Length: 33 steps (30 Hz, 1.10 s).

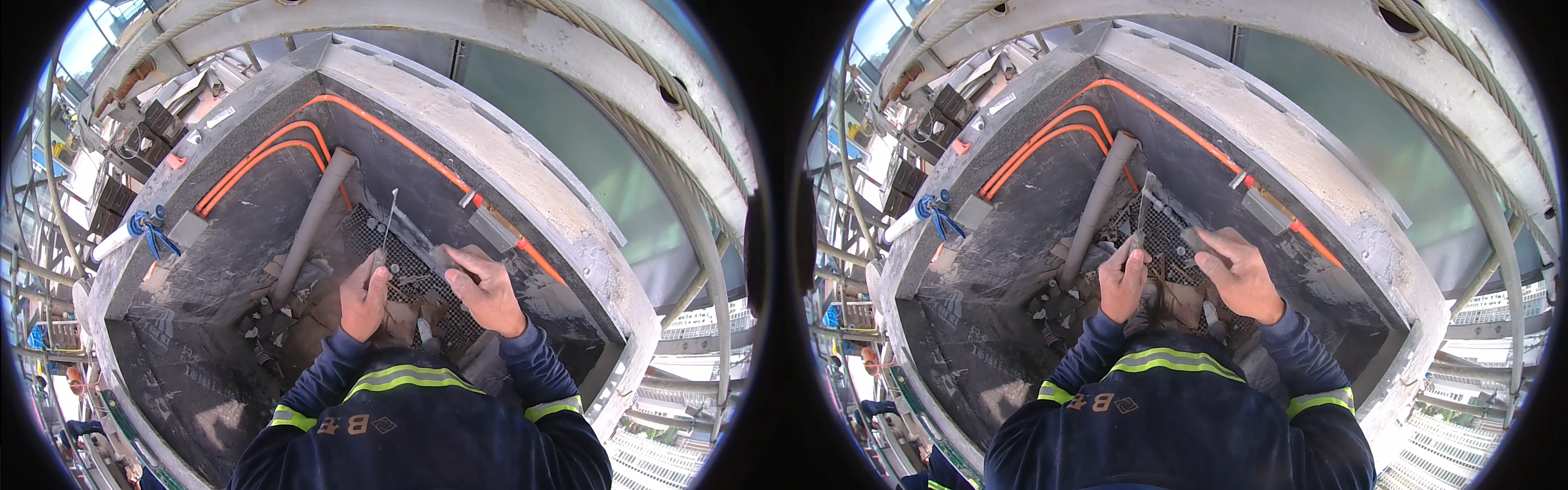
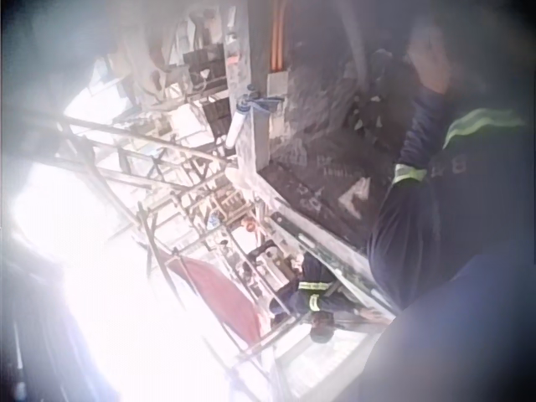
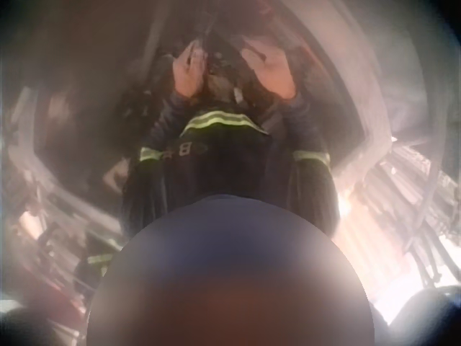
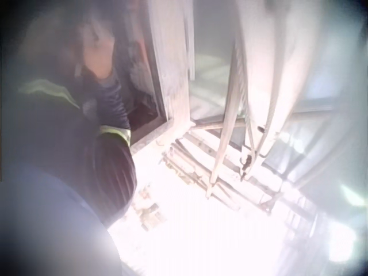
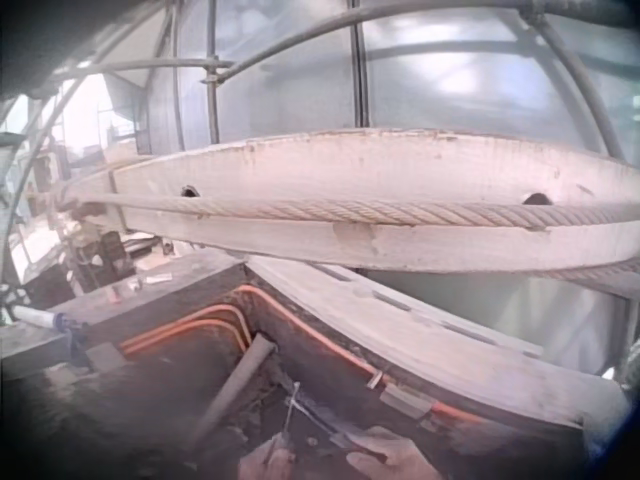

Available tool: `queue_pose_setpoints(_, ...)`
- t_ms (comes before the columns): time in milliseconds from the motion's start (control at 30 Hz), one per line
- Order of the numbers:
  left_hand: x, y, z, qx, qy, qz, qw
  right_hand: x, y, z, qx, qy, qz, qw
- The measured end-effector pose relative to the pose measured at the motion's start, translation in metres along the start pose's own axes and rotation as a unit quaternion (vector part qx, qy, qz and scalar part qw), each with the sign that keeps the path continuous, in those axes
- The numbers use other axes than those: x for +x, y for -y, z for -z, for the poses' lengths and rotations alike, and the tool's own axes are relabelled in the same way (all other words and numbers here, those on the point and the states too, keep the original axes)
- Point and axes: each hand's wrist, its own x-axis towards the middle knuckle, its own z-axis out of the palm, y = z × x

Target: The person applies a white sealant along the edge of a concrete ledge using a caulking gun and smooths it with a putty knife. The person repeatedly scrapes and smooths the applied sealant to create a clean finish.

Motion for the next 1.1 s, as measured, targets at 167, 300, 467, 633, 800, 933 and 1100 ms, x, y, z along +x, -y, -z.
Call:
queue_pose_setpoints(167,0.009,-0.007,0.029,-0.076,-0.009,0.065,0.995,0.020,0.010,-0.021,0.235,-0.095,-0.117,0.960)
queue_pose_setpoints(300,-0.008,0.000,0.027,-0.185,0.025,0.043,0.981,0.045,-0.008,-0.042,0.500,-0.068,-0.232,0.832)
queue_pose_setpoints(467,-0.012,0.013,0.030,-0.271,0.047,0.086,0.958,0.018,0.000,-0.098,0.520,0.021,-0.258,0.814)
queue_pose_setpoints(633,-0.013,0.034,0.052,-0.145,-0.009,-0.036,0.989,0.022,0.014,-0.063,0.472,0.245,-0.264,0.805)
queue_pose_setpoints(800,-0.002,0.024,0.060,-0.045,-0.139,0.014,0.989,0.020,0.021,-0.036,0.371,0.075,-0.197,0.904)
queue_pose_setpoints(933,0.012,-0.006,0.065,0.256,-0.202,-0.128,0.937,0.025,0.019,-0.042,0.234,-0.010,-0.177,0.956)
queue_pose_setpoints(1100,0.017,-0.017,0.056,0.322,-0.218,-0.160,0.907,0.022,0.006,-0.054,0.204,-0.042,-0.170,0.963)
